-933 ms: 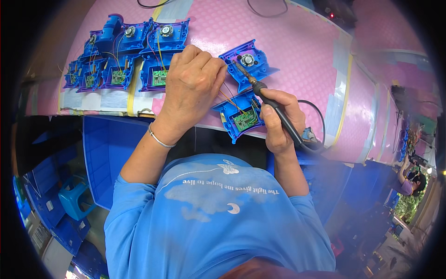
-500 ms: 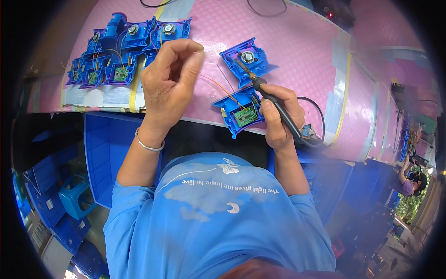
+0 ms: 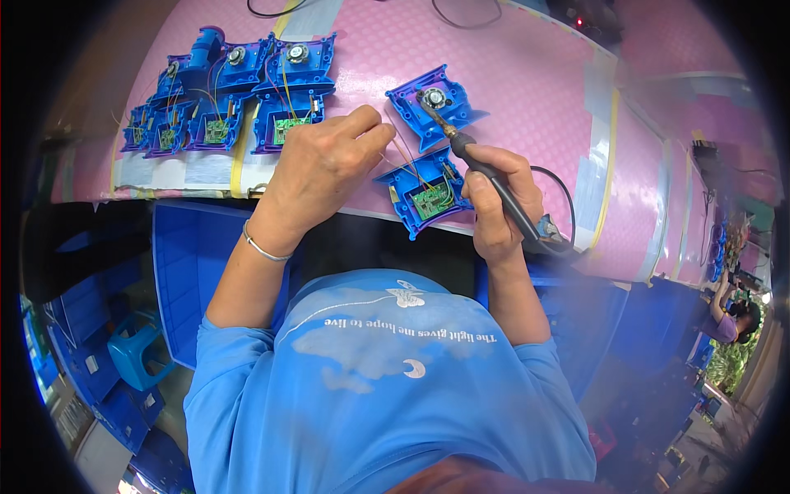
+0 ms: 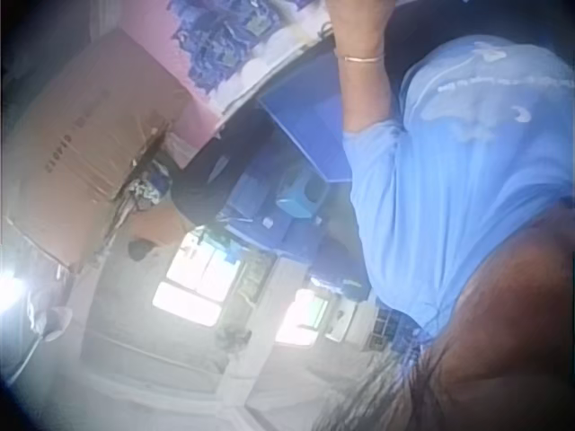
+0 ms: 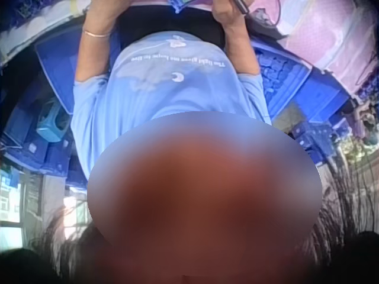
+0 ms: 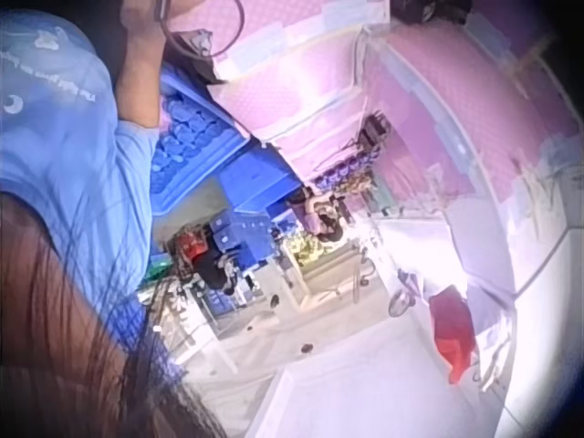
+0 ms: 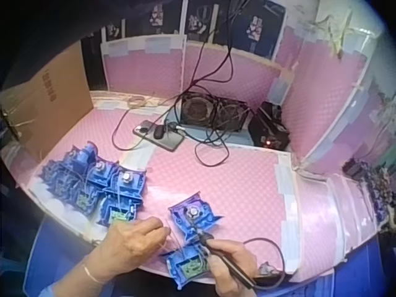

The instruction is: Soldering wires to electronic components within plastic housings at a factory workbench.

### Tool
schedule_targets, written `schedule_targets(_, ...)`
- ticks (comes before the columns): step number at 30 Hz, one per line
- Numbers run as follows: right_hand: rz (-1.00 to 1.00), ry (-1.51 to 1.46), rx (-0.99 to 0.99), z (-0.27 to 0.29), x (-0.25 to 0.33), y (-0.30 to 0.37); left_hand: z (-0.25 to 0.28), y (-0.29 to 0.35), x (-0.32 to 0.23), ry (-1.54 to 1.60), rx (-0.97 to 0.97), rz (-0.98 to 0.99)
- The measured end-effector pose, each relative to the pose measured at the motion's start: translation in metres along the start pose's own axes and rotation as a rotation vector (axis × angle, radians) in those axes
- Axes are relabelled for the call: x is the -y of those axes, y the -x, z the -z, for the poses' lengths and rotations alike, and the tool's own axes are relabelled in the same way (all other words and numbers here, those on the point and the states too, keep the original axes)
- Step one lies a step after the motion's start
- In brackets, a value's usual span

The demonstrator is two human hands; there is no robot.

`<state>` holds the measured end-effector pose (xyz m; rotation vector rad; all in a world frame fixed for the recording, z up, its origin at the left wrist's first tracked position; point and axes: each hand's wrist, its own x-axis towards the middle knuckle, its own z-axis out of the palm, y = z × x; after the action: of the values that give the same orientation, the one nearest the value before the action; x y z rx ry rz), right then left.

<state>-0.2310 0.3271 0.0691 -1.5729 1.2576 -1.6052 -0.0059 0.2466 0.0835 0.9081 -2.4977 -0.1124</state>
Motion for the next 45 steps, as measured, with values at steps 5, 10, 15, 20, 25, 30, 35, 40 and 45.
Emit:
schedule_targets(5, -0.007, 0.012, 0.026, 0.0, -0.002, -0.001, -0.006, -0.008, 0.003, 0.039, -0.238, -0.114)
schedule_targets(10, 0.019, 0.002, 0.018, -0.001, -0.003, -0.003, -0.014, -0.012, 0.006, 0.05, -0.233, -0.133)
schedule_targets(15, -0.045, 0.028, 0.047, 0.001, 0.003, -0.002, -0.02, -0.013, 0.008, 0.043, -0.236, -0.136)
schedule_targets(20, -0.087, 0.051, 0.068, 0.002, 0.005, -0.002, -0.022, -0.013, 0.008, 0.029, -0.198, -0.096)
schedule_targets(25, -0.072, 0.067, 0.073, 0.002, 0.004, -0.002, -0.023, -0.014, 0.009, 0.009, -0.212, -0.106)
schedule_targets(30, -0.076, 0.064, 0.07, 0.002, 0.004, -0.002, -0.022, -0.013, 0.007, 0.001, -0.195, -0.091)
schedule_targets(35, -0.067, 0.066, 0.073, 0.002, 0.003, -0.002, -0.021, -0.014, 0.007, 0.012, -0.19, -0.082)
schedule_targets(40, -0.05, 0.07, 0.08, 0.002, 0.002, -0.003, -0.021, -0.015, 0.006, 0.021, -0.207, -0.089)
schedule_targets(45, -0.048, 0.072, 0.079, 0.002, 0.002, -0.002, -0.021, -0.016, 0.006, 0.032, -0.22, -0.088)
